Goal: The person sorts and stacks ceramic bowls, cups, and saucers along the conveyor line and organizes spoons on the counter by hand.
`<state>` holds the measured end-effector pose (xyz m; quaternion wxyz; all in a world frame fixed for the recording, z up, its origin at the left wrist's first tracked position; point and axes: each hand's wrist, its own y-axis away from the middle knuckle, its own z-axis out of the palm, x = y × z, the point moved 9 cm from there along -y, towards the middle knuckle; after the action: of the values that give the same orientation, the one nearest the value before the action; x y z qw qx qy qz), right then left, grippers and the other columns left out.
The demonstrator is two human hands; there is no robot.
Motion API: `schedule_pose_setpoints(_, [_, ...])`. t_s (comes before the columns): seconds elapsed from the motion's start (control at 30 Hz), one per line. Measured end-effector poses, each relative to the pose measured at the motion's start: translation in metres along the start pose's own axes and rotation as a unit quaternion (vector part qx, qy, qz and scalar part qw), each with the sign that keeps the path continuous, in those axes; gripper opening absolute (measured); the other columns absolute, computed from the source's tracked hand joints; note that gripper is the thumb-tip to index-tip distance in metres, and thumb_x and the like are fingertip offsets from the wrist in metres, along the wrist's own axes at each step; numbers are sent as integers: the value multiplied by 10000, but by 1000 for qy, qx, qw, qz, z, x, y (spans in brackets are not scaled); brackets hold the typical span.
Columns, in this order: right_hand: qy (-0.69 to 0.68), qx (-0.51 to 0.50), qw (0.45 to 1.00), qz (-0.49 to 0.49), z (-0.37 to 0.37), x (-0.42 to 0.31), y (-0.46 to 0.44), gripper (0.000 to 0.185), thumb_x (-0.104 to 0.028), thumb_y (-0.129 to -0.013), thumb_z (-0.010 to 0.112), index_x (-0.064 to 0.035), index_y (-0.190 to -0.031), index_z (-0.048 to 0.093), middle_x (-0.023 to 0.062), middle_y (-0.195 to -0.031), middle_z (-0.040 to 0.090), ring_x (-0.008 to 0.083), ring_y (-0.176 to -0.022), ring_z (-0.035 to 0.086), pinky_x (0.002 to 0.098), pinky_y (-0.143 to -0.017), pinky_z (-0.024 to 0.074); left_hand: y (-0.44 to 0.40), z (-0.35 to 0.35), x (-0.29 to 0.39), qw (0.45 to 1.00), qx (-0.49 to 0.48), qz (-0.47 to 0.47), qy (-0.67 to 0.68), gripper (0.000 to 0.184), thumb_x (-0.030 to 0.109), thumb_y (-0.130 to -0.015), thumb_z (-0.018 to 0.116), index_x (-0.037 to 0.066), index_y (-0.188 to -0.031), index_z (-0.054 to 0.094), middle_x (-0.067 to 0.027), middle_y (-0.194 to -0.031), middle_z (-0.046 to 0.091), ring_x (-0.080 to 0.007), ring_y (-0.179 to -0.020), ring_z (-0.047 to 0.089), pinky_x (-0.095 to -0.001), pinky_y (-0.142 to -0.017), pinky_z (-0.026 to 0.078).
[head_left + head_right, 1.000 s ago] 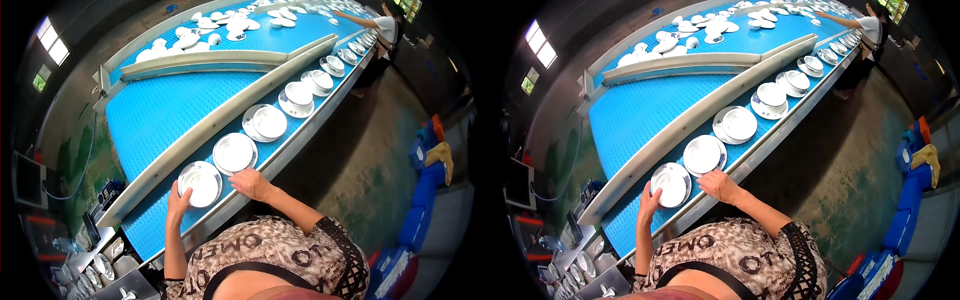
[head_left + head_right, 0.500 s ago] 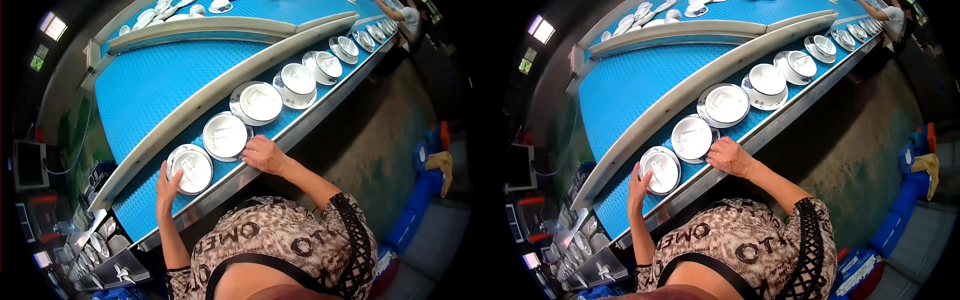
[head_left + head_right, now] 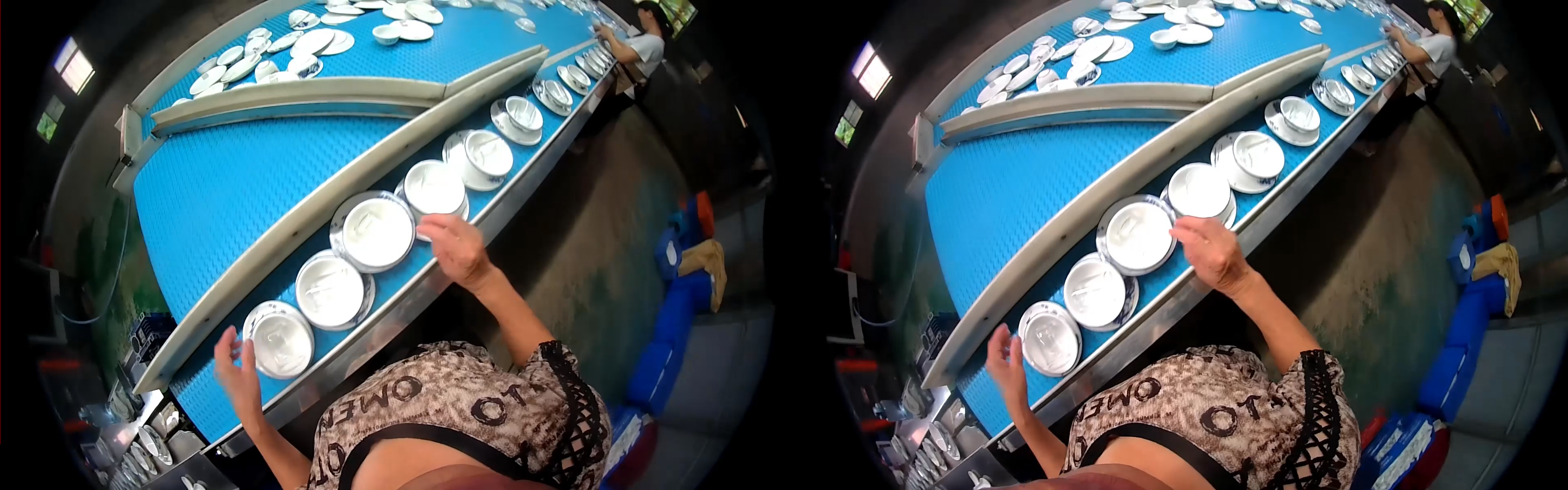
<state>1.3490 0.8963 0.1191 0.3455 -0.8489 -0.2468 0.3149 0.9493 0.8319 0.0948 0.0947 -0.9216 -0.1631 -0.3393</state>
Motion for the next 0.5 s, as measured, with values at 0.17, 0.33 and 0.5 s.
schedule_pose_setpoints(0.17, [93, 72, 989, -85, -87, 107, -67, 204, 75, -738, 548, 12, -920, 617, 161, -927, 604, 292, -807, 607, 323, -657, 508, -26, 71, 202, 974, 12, 223, 26, 312, -8, -747, 635, 4, -1054, 583, -143, -1003, 597, -256, -907, 581, -333, -796, 453])
schedule_pose_setpoints(0.33, [26, 27, 995, -91, -127, 306, -140, 230, 72, -730, 569, -8, -941, 614, 143, -926, 595, 306, -778, 600, 328, -660, 506, -66, 236, 365, 933, -29, 358, -2, 314, 56, -728, 666, 20, -1029, 584, -168, -1036, 578, -333, -941, 555, -375, -804, 446])
schedule_pose_setpoints(0.5, [33, -76, 996, -27, -109, 525, -199, 213, -2, -772, 575, -59, -977, 595, 131, -979, 583, 309, -848, 591, 367, -694, 499, -162, 388, 458, 931, -21, 358, -69, 361, 181, -736, 674, 27, -1046, 574, -148, -1081, 562, -333, -1064, 483, -400, -884, 383])
